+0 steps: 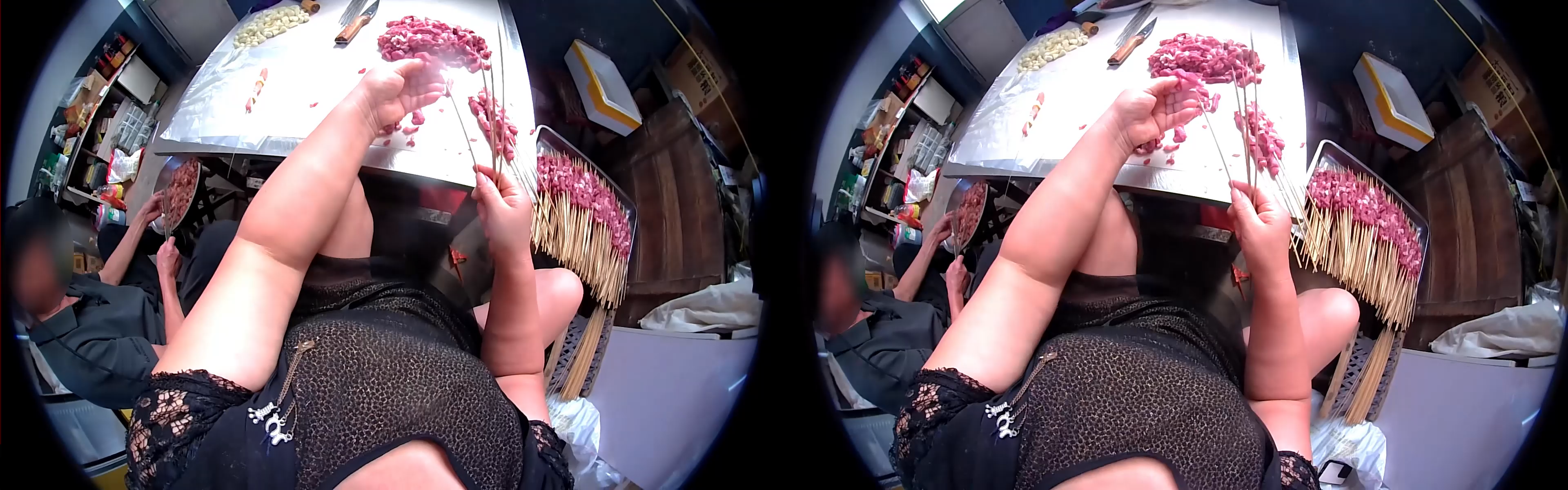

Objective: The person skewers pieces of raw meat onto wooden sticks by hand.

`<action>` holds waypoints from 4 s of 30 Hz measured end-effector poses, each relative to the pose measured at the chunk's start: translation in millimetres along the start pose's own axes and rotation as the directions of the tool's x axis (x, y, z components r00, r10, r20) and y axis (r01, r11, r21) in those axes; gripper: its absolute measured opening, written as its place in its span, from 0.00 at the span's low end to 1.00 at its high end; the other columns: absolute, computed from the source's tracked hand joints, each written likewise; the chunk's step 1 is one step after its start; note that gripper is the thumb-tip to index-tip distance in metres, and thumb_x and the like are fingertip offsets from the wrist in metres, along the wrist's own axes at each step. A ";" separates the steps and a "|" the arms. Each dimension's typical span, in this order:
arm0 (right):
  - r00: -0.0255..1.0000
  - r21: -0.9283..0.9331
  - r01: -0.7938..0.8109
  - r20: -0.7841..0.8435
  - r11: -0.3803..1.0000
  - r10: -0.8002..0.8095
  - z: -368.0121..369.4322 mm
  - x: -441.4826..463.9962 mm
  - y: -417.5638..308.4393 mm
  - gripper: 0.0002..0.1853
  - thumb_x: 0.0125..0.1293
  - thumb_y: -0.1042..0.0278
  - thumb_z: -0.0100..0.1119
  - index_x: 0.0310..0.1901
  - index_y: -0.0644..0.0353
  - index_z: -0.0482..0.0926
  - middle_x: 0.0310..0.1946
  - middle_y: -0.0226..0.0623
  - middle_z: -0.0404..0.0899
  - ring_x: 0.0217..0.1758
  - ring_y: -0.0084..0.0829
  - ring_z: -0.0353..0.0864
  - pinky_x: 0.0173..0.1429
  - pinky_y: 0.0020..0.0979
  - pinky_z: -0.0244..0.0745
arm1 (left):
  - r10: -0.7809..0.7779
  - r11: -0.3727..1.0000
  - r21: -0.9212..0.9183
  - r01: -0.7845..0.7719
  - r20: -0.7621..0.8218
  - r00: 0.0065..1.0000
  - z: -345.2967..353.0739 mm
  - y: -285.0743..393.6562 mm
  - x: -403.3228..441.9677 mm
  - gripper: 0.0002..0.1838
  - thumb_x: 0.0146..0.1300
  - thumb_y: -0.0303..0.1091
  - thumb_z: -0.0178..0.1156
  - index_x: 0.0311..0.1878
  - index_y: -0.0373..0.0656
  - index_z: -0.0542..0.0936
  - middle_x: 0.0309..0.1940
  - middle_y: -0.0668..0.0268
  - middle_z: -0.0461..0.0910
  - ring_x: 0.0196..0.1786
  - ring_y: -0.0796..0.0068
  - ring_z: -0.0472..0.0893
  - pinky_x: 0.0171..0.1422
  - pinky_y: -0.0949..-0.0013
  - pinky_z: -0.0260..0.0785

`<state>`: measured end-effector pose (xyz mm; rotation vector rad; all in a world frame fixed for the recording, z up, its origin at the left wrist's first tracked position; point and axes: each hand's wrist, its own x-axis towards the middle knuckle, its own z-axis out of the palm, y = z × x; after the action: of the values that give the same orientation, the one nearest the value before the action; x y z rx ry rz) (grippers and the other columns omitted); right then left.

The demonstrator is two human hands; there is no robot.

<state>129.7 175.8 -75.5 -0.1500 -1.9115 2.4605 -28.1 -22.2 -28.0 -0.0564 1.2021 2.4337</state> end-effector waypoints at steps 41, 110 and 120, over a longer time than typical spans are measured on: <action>0.971 -0.356 0.198 -0.059 0.913 -0.234 15.3 7.4 2.1 0.11 0.66 0.74 0.53 0.47 0.65 0.79 0.17 0.24 0.71 0.20 0.12 0.67 0.26 0.18 0.62 | 0.189 0.982 0.020 -0.190 0.053 0.981 39.8 -33.9 -21.7 0.13 0.71 0.32 0.45 0.46 0.30 0.72 0.43 0.48 0.78 0.48 0.57 0.80 0.58 0.57 0.74; 0.959 -0.317 0.254 -0.037 0.914 -0.280 5.3 5.4 0.8 0.11 0.67 0.74 0.52 0.49 0.66 0.78 0.22 0.21 0.68 0.23 0.11 0.63 0.27 0.14 0.57 | 0.158 0.974 0.164 -0.159 0.017 0.987 38.8 -28.9 -20.9 0.14 0.72 0.33 0.44 0.47 0.31 0.72 0.41 0.50 0.79 0.46 0.60 0.81 0.55 0.60 0.76; 0.957 -0.333 0.272 -0.002 0.903 -0.289 9.9 11.3 11.1 0.11 0.67 0.74 0.53 0.49 0.67 0.78 0.22 0.22 0.69 0.23 0.12 0.64 0.28 0.14 0.58 | 0.202 0.965 0.156 -0.209 0.058 0.978 32.2 -29.7 -15.4 0.14 0.71 0.33 0.46 0.50 0.31 0.70 0.42 0.51 0.79 0.47 0.62 0.81 0.55 0.60 0.77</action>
<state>118.0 164.3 -84.5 0.0553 -2.1354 1.9269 2.2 13.0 -26.8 0.1752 1.4452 2.4870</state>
